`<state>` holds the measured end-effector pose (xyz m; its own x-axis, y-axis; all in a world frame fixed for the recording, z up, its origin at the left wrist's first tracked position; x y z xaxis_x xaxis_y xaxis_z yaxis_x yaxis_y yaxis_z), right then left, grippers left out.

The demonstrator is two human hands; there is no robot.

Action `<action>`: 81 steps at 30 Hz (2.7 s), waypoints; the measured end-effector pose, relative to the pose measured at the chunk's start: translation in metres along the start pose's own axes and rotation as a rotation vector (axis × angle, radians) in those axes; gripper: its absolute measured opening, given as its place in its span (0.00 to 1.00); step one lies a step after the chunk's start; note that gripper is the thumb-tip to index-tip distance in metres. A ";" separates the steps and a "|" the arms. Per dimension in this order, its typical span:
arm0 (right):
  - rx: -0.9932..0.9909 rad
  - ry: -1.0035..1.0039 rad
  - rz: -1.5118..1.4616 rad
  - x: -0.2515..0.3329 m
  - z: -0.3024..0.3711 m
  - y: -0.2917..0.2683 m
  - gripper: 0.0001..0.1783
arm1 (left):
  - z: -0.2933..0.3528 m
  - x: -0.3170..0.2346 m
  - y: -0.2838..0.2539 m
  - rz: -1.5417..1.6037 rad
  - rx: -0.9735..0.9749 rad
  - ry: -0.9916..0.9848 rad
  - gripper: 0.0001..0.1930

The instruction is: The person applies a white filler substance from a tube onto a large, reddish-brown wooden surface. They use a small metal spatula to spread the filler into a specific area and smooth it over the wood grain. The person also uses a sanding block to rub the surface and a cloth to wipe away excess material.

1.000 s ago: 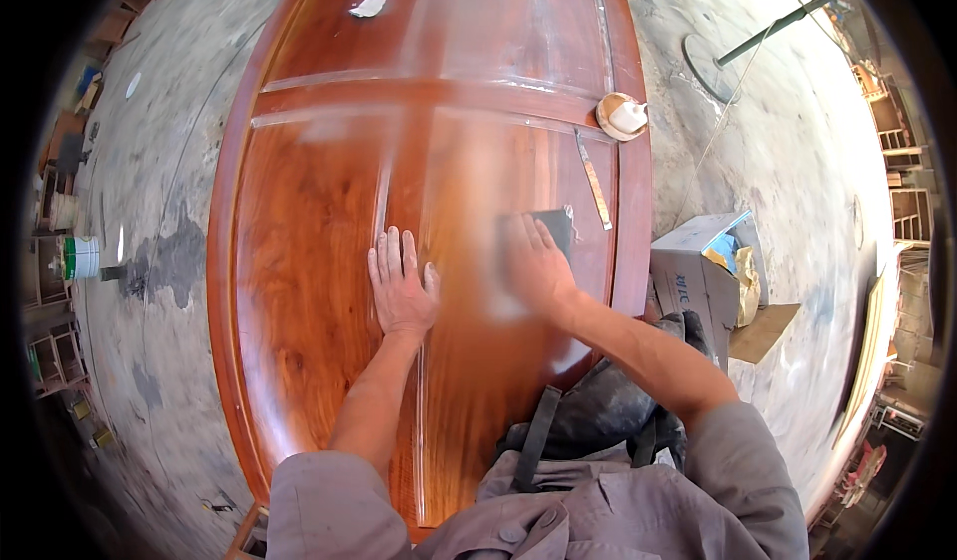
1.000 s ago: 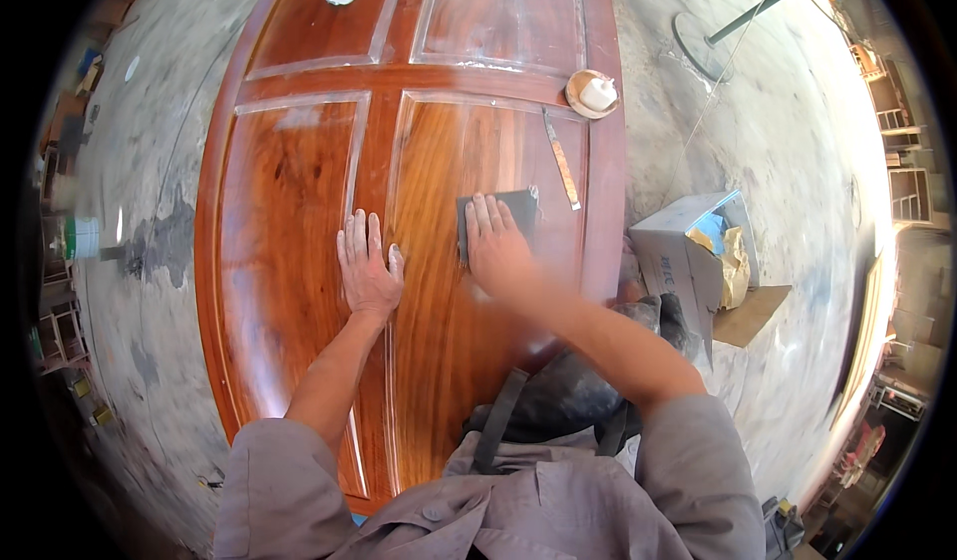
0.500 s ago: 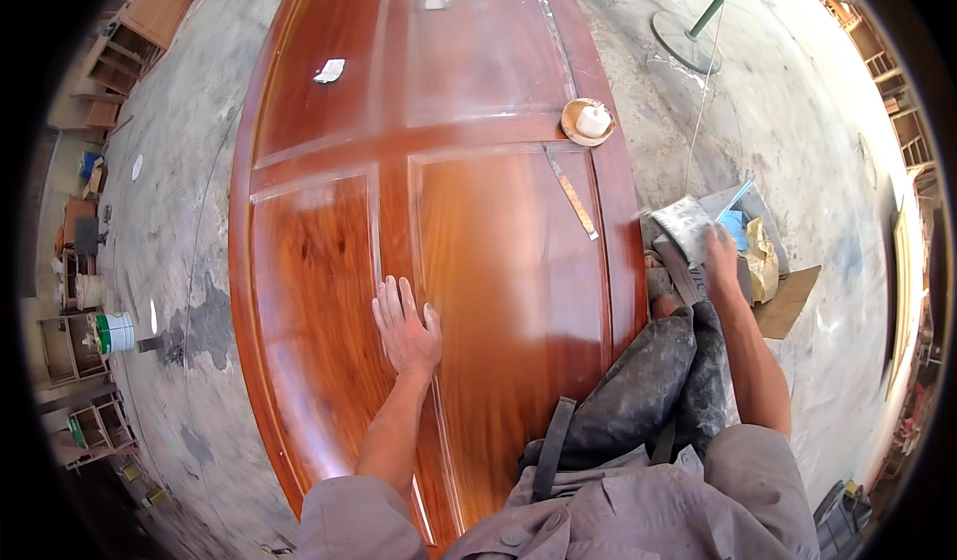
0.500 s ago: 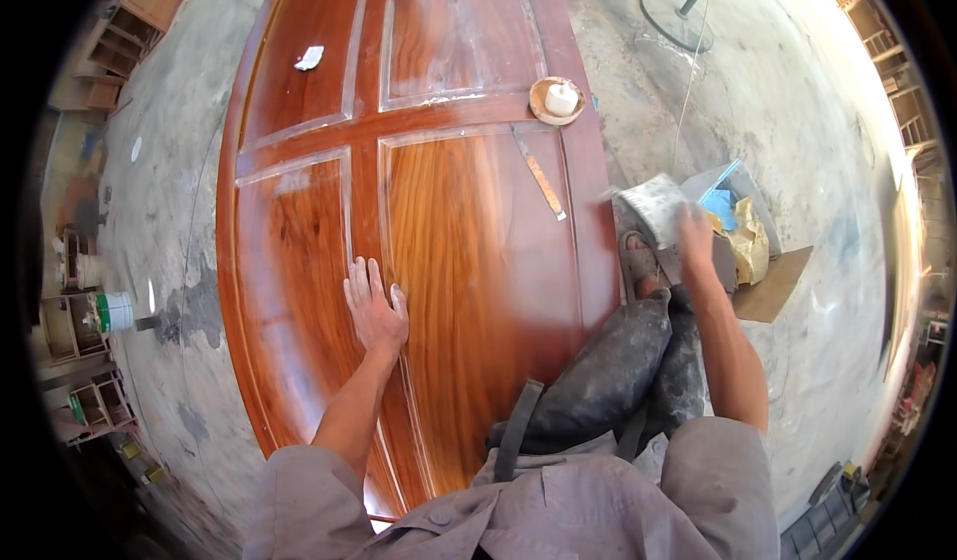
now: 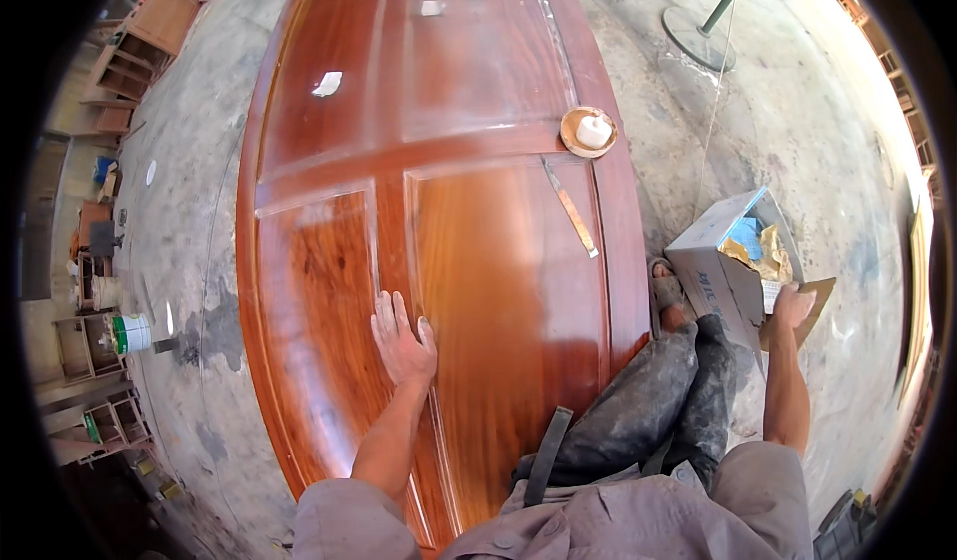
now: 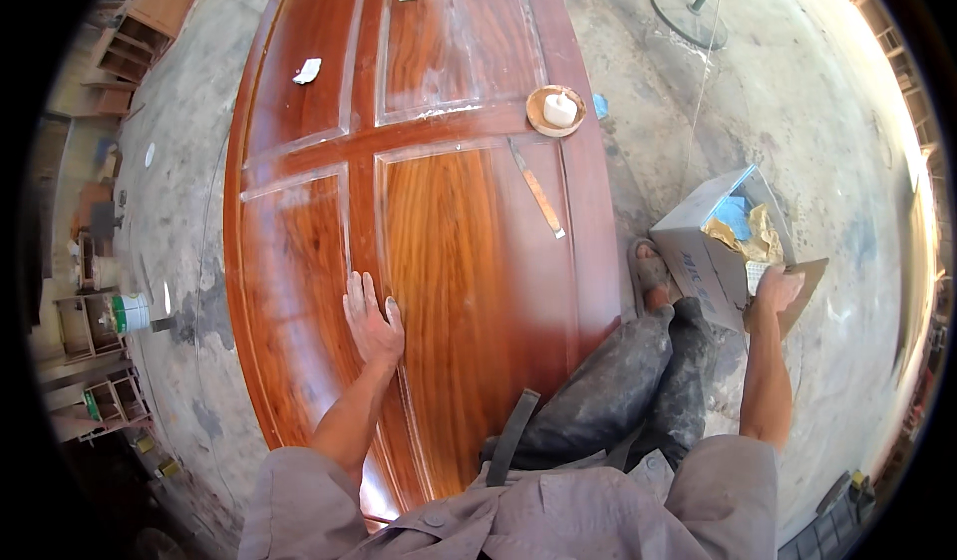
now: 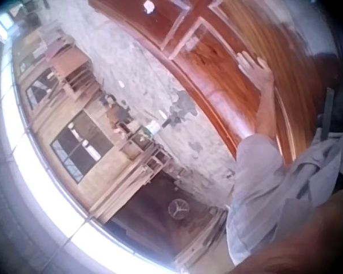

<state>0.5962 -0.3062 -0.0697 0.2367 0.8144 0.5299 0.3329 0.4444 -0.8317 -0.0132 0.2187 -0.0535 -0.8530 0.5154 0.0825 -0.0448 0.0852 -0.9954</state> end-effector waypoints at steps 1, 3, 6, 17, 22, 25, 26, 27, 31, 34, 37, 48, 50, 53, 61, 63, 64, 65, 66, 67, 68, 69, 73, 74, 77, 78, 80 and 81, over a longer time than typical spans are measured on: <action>-0.077 -0.382 0.102 0.035 0.008 -0.011 0.27 | -0.009 -0.012 0.005 0.024 0.008 -0.050 0.34; 0.204 -0.688 -0.335 0.116 0.072 -0.007 0.22 | -0.017 -0.022 0.012 0.009 0.022 -0.176 0.34; 0.675 -0.861 -0.466 0.200 0.160 0.013 0.21 | -0.040 -0.044 0.020 -0.012 0.023 -0.309 0.33; 0.866 -1.594 -0.083 0.341 0.346 0.088 0.33 | -0.036 -0.036 0.021 -0.076 0.076 -0.320 0.35; 0.893 -1.738 0.031 0.312 0.347 0.090 0.38 | -0.038 -0.041 0.025 -0.075 0.061 -0.300 0.34; 1.022 -1.467 -0.197 0.296 0.330 0.082 0.27 | -0.040 -0.042 0.023 -0.078 0.075 -0.298 0.34; 1.089 -1.308 -0.297 0.298 0.326 0.084 0.23 | -0.038 -0.040 0.023 -0.085 0.092 -0.306 0.34; 0.910 -1.063 -0.388 0.301 0.317 0.086 0.18 | -0.037 -0.039 0.023 -0.091 0.110 -0.315 0.34; 0.538 -0.770 -0.549 0.339 0.274 0.112 0.31 | -0.038 -0.034 0.021 -0.092 0.096 -0.316 0.34; 0.486 -0.828 -0.477 0.353 0.239 0.136 0.38 | -0.040 -0.041 0.021 -0.071 0.108 -0.304 0.34; 0.668 -0.844 -0.450 0.370 0.230 0.150 0.33 | -0.041 -0.039 0.019 -0.078 0.111 -0.311 0.34; 0.585 -0.905 -0.698 0.387 0.235 0.122 0.17 | -0.038 -0.040 0.018 -0.051 0.086 -0.292 0.35; 0.739 -0.773 -0.695 0.386 0.239 0.117 0.18 | -0.039 -0.038 0.020 -0.054 0.073 -0.290 0.35; 0.928 -0.676 -0.741 0.377 0.251 0.110 0.19 | -0.039 -0.039 0.021 -0.065 0.072 -0.289 0.35; 1.412 -0.465 -0.538 0.317 0.305 0.091 0.19 | -0.040 -0.039 0.018 -0.069 0.096 -0.283 0.35; 1.404 -0.506 -0.492 0.310 0.306 0.095 0.20 | -0.041 -0.040 0.020 -0.073 0.085 -0.280 0.36; 1.400 -0.525 -0.470 0.307 0.306 0.098 0.21 | -0.042 -0.041 0.021 -0.071 0.084 -0.278 0.36; 1.468 -0.404 -0.387 0.317 0.314 0.091 0.22 | -0.039 -0.037 0.022 -0.084 0.089 -0.284 0.36; 1.468 -0.422 -0.380 0.321 0.314 0.088 0.21 | -0.040 -0.037 0.022 -0.083 0.091 -0.282 0.36; 1.469 -0.439 -0.373 0.323 0.315 0.088 0.21 | -0.040 -0.038 0.021 -0.076 0.085 -0.281 0.36; 1.468 -0.458 -0.363 0.324 0.314 0.088 0.21 | -0.040 -0.040 0.021 -0.066 0.080 -0.279 0.36; 1.460 -0.493 -0.354 0.323 0.312 0.090 0.21 | -0.041 -0.042 0.020 -0.056 0.075 -0.277 0.36; 1.504 -0.538 -0.263 0.331 0.313 0.093 0.19 | -0.041 -0.040 0.019 -0.063 0.086 -0.281 0.36; 1.529 -0.524 -0.224 0.334 0.313 0.092 0.18 | -0.041 -0.040 0.019 -0.064 0.086 -0.280 0.36; 1.554 -0.503 -0.191 0.334 0.313 0.098 0.17 | -0.040 -0.040 0.020 -0.069 0.081 -0.277 0.36; 1.554 -0.499 -0.197 0.334 0.312 0.099 0.17 | -0.040 -0.041 0.021 -0.071 0.079 -0.276 0.36; 1.556 -0.489 -0.208 0.335 0.312 0.100 0.17 | -0.040 -0.040 0.022 -0.078 0.082 -0.276 0.36; 1.565 -0.480 -0.194 0.336 0.313 0.100 0.17 | -0.040 -0.040 0.022 -0.082 0.084 -0.277 0.36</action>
<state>0.4237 0.1283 -0.0271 -0.0816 0.6070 0.7905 -0.9359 0.2261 -0.2702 0.0404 0.2344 -0.0769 -0.9537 0.2562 0.1578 -0.1526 0.0405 -0.9875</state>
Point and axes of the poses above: each hand's wrist, its own z-axis away from the middle knuckle, its own y-axis out of the palm, x = y × z, the point moved 4 cm from there along -z, towards the middle knuckle, and after that the axes turned 15 degrees about -z, right-handed, at the moved point
